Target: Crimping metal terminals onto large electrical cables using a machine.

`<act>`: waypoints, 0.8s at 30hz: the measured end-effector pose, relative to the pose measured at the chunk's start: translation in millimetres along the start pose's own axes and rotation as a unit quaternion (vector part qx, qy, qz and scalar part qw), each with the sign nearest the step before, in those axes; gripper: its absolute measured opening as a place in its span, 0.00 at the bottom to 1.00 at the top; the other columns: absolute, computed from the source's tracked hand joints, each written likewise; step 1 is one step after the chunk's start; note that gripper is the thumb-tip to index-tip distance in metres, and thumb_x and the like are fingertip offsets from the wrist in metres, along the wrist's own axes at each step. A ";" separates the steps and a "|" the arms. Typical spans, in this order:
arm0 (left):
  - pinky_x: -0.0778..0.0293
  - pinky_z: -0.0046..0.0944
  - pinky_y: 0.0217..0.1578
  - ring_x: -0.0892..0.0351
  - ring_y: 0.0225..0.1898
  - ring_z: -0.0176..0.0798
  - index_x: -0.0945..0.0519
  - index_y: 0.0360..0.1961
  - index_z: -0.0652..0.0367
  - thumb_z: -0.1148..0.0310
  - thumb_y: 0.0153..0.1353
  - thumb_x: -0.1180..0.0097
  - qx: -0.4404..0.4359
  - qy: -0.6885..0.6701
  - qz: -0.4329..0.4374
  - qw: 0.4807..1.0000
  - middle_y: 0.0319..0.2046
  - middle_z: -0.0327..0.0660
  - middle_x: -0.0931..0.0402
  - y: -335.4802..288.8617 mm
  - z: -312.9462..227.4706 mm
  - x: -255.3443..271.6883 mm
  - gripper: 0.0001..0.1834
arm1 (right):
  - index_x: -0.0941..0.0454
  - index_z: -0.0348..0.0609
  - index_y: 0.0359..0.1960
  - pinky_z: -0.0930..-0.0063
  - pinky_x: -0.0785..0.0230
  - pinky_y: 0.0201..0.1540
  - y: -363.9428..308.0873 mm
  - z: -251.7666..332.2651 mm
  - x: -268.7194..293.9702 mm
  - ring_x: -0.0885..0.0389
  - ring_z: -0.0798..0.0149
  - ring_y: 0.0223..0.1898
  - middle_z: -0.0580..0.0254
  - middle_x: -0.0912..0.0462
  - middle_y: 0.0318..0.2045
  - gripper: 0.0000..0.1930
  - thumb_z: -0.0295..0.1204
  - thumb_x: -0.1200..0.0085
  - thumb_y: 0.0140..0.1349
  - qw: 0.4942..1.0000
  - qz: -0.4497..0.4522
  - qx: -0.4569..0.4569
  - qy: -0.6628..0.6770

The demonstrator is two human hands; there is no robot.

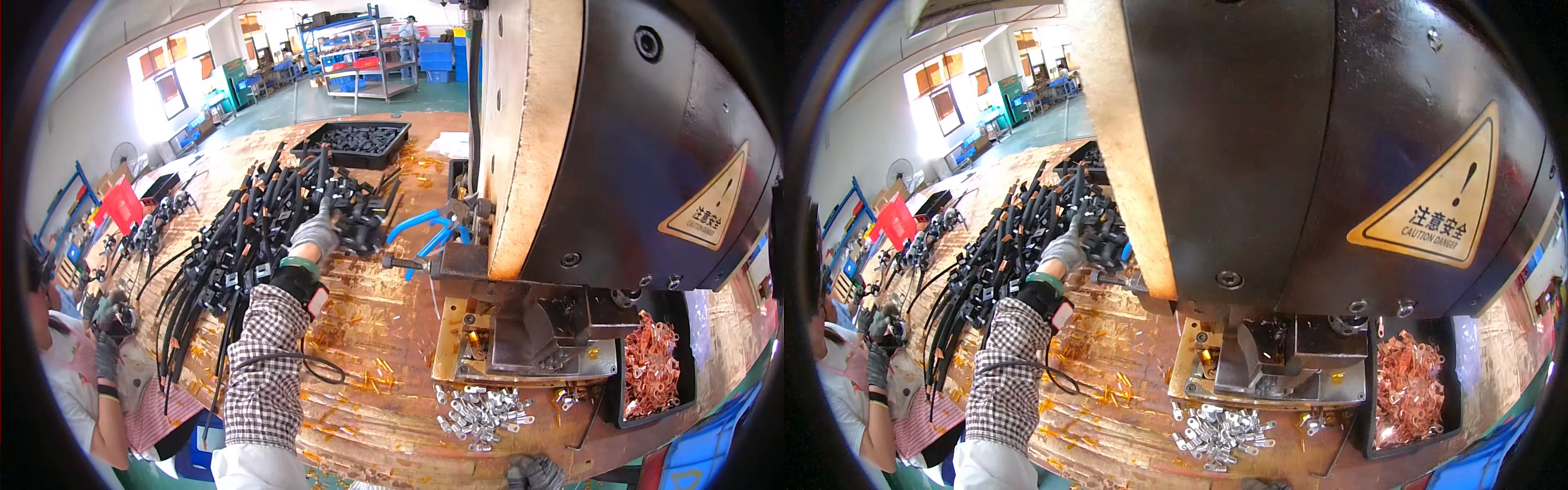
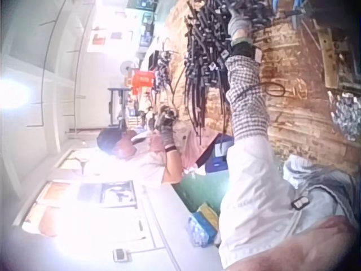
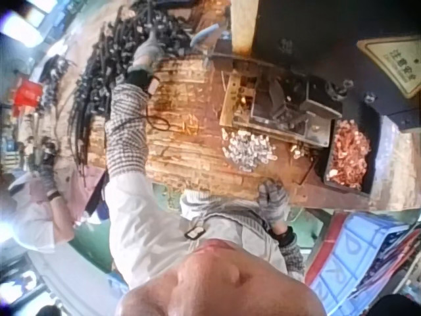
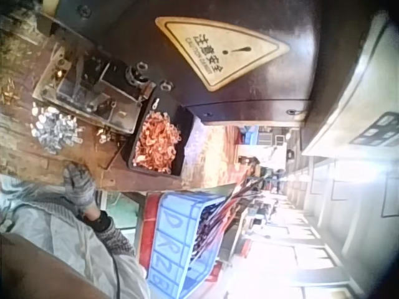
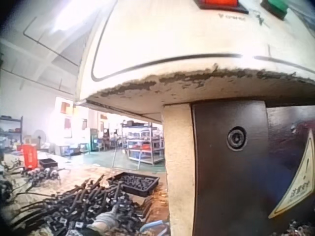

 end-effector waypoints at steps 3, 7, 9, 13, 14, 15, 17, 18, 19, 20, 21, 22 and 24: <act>0.32 0.46 0.47 0.27 0.47 0.54 0.59 0.63 0.64 0.65 0.50 0.52 -0.018 0.030 -0.031 0.999 0.45 0.59 0.29 -4.5 -17.1 1.4 0.43 | 0.28 0.44 0.39 0.59 0.34 0.26 -2.9 -1.9 -1.1 0.28 0.47 0.24 0.50 0.26 0.26 0.12 0.28 0.46 0.52 1.000 0.025 0.006 0.003; 0.28 0.46 0.40 0.24 0.41 0.54 0.51 0.61 0.65 0.63 0.51 0.52 -0.054 0.077 -0.053 0.994 0.38 0.58 0.25 -22.6 -32.6 -3.4 0.38 | 0.28 0.44 0.39 0.60 0.35 0.24 3.6 -1.9 0.7 0.29 0.48 0.23 0.51 0.27 0.25 0.13 0.28 0.45 0.51 0.998 -0.006 0.059 0.001; 0.28 0.47 0.37 0.23 0.38 0.55 0.53 0.61 0.67 0.63 0.51 0.52 -0.076 0.091 -0.034 0.992 0.35 0.57 0.24 -37.2 -39.6 -1.9 0.39 | 0.28 0.44 0.39 0.61 0.35 0.25 1.9 -2.2 1.3 0.29 0.49 0.24 0.51 0.27 0.26 0.13 0.28 0.44 0.50 0.998 -0.014 0.066 -0.004; 0.30 0.48 0.32 0.23 0.32 0.54 0.61 0.63 0.62 0.64 0.51 0.50 -0.107 0.089 -0.040 0.989 0.28 0.56 0.24 -72.2 -35.0 -7.3 0.44 | 0.25 0.45 0.31 0.63 0.36 0.23 9.2 5.5 4.6 0.28 0.54 0.21 0.56 0.26 0.21 0.05 0.31 0.49 0.54 0.998 -0.037 0.039 0.028; 0.30 0.48 0.32 0.23 0.32 0.54 0.61 0.63 0.62 0.64 0.51 0.50 -0.103 0.097 -0.035 0.989 0.28 0.56 0.24 -77.7 -33.4 -12.5 0.44 | 0.24 0.44 0.31 0.64 0.36 0.25 9.1 1.5 0.3 0.28 0.55 0.22 0.59 0.25 0.21 0.05 0.29 0.50 0.55 0.999 -0.004 0.010 0.053; 0.30 0.48 0.32 0.22 0.32 0.53 0.64 0.64 0.61 0.64 0.51 0.50 -0.112 0.105 -0.023 0.988 0.28 0.56 0.24 -85.2 -32.5 -19.5 0.45 | 0.24 0.44 0.30 0.64 0.37 0.24 7.7 -3.7 -2.7 0.28 0.56 0.21 0.59 0.25 0.20 0.05 0.29 0.48 0.54 0.998 -0.001 0.010 0.057; 0.30 0.49 0.41 0.25 0.41 0.56 0.51 0.60 0.68 0.63 0.52 0.54 -0.110 0.099 0.015 0.989 0.38 0.59 0.26 -137.0 -51.6 -5.6 0.37 | 0.23 0.44 0.31 0.65 0.37 0.24 7.2 -2.3 0.2 0.29 0.56 0.21 0.59 0.26 0.20 0.04 0.29 0.48 0.54 0.997 -0.012 0.013 0.073; 0.30 0.49 0.42 0.25 0.41 0.55 0.53 0.61 0.67 0.64 0.52 0.54 -0.135 0.099 0.005 0.986 0.37 0.59 0.26 -142.9 -51.4 -12.7 0.37 | 0.23 0.44 0.31 0.65 0.37 0.23 5.2 -2.4 0.7 0.29 0.56 0.20 0.59 0.26 0.20 0.04 0.28 0.48 0.54 0.996 -0.021 0.018 0.085; 0.31 0.48 0.42 0.25 0.41 0.55 0.54 0.61 0.66 0.65 0.52 0.54 -0.133 0.107 0.016 0.985 0.38 0.59 0.26 -161.2 -55.7 -9.2 0.38 | 0.23 0.44 0.31 0.64 0.37 0.24 0.7 -5.4 -1.8 0.29 0.56 0.21 0.60 0.26 0.20 0.04 0.28 0.47 0.53 0.997 -0.026 0.022 0.066; 0.31 0.48 0.42 0.25 0.41 0.56 0.56 0.62 0.65 0.65 0.52 0.55 -0.131 0.116 0.029 0.984 0.38 0.58 0.26 -178.6 -59.9 -6.1 0.39 | 0.23 0.44 0.31 0.64 0.37 0.24 -2.0 -6.1 -2.4 0.29 0.56 0.21 0.60 0.26 0.20 0.04 0.28 0.47 0.53 0.997 -0.027 0.018 0.069; 0.31 0.48 0.42 0.25 0.41 0.56 0.56 0.62 0.65 0.65 0.52 0.55 -0.131 0.120 0.031 0.984 0.38 0.58 0.26 -184.9 -57.1 -11.0 0.39 | 0.23 0.46 0.31 0.65 0.36 0.23 -1.8 -4.7 -1.2 0.29 0.56 0.20 0.60 0.26 0.19 0.06 0.29 0.47 0.52 0.997 -0.033 0.030 0.057; 0.31 0.48 0.43 0.25 0.41 0.55 0.57 0.62 0.64 0.65 0.51 0.53 -0.133 0.117 0.024 0.984 0.39 0.58 0.26 -188.1 -53.7 -15.5 0.40 | 0.22 0.47 0.32 0.65 0.35 0.22 -0.3 -5.2 0.2 0.28 0.57 0.19 0.60 0.27 0.18 0.07 0.29 0.46 0.50 0.997 -0.040 0.043 0.044; 0.31 0.47 0.43 0.25 0.41 0.55 0.58 0.63 0.62 0.64 0.51 0.51 -0.137 0.118 0.020 0.983 0.40 0.57 0.26 -197.2 -43.6 -24.0 0.42 | 0.22 0.47 0.32 0.64 0.35 0.22 -1.9 -7.5 0.2 0.29 0.57 0.19 0.60 0.27 0.18 0.07 0.29 0.45 0.49 0.997 -0.031 0.037 0.054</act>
Point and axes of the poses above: each hand's wrist, its own y-axis towards the middle knuckle, its own x-axis out of the back of the hand, z = x × y, the point moved 3 cm from there along y, towards the middle knuckle
